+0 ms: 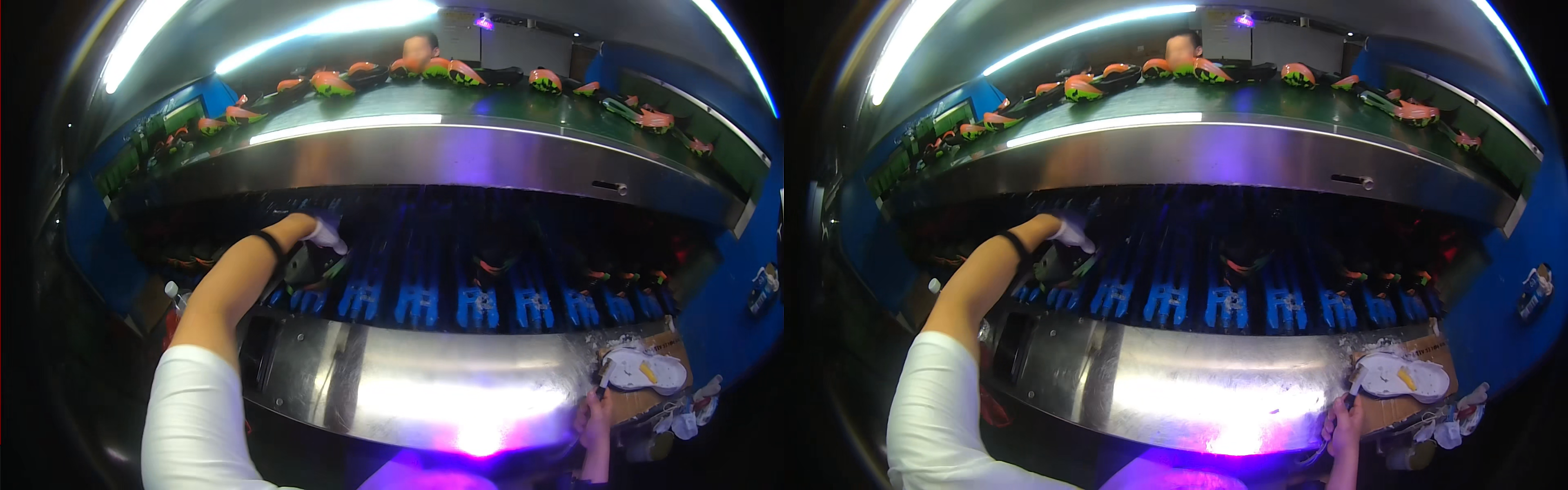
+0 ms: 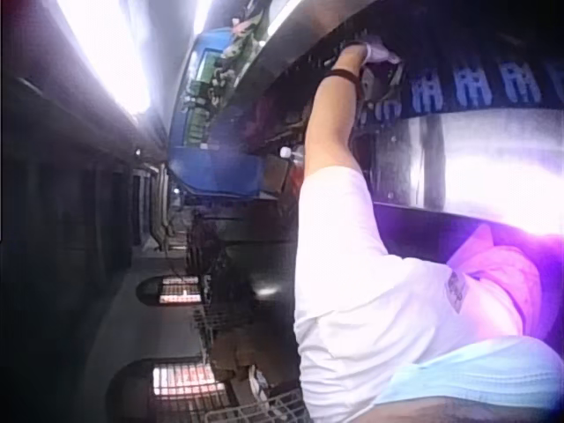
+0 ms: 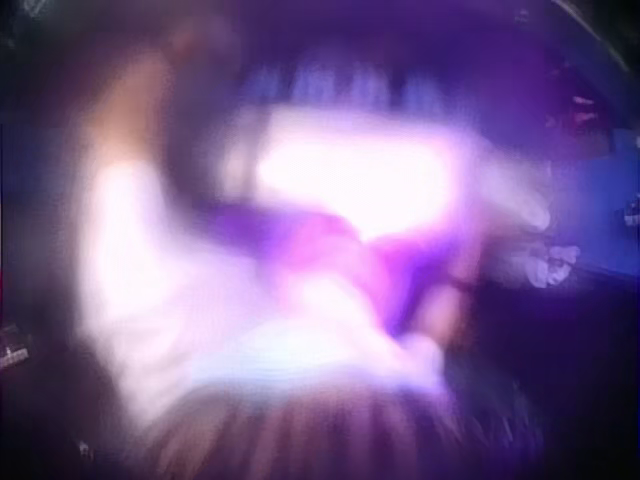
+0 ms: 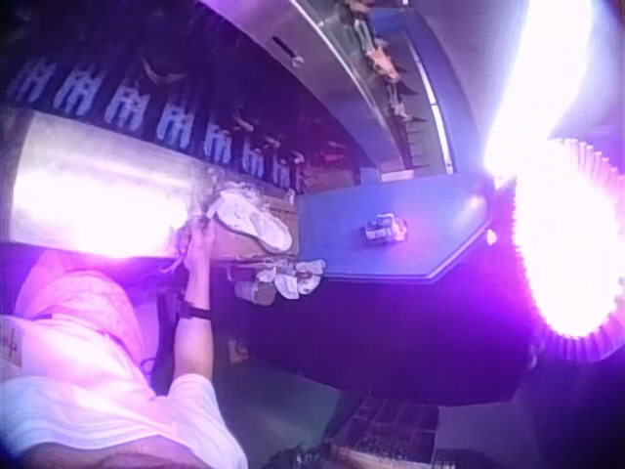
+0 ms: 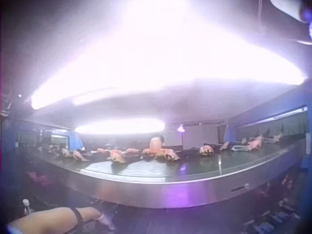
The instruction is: Applying adhesive to the edges of shoe soles using a small brush at a manufacturing station.
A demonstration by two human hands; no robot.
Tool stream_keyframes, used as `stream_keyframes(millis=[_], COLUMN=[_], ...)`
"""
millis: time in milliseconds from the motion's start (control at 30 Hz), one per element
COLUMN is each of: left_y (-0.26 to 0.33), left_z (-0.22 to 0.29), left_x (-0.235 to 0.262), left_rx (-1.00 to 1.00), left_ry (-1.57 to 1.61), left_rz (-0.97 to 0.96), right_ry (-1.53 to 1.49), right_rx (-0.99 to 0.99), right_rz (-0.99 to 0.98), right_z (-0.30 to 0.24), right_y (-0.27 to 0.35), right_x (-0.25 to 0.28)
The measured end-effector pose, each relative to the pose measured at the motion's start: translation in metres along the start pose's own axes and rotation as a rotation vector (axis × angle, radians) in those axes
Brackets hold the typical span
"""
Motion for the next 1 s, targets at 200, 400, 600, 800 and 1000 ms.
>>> stream_keyframes(millis=[200, 400, 600, 800, 1000], left_y=[-0.042, -0.041, -0.084, -0.06, -0.027], left_z=[-0.007, -0.021, 0.149, 0.343, 0.363], left_x=[-0.023, -0.017, -0.014, -0.049, -0.063], left_rx=[-0.005, -0.06, -0.469, -0.443, -0.461], left_ry=[-0.622, -0.527, -0.282, -0.25, -0.308], left_rz=[0.019, 0.061, 0.147, 0.553, 0.172], right_ry=[-0.035, -0.134, -0.162, -0.177, -0.219], right_rx=[0.097, 0.12, 0.095, 0.137, 0.067], right_rz=[0.034, -0.005, 0.019, 0.005, -0.028], right_z=[0.002, 0.001, -0.001, 0.001, 0.002], right_y=[0.007, 0.012, 0.014, 0.016, 0.01], right_x=[0.003, 0.0, -0.004, -0.007, 0.003])
Point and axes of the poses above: each hand's wrist, its own y-axis away from the middle knuckle, its own x-axis out of the back of the hand, z = x × y, the point moved 3 cm from there along -y, towards the middle knuckle, and after that the axes turned 2 degrees about x, right-handed, at the moved point
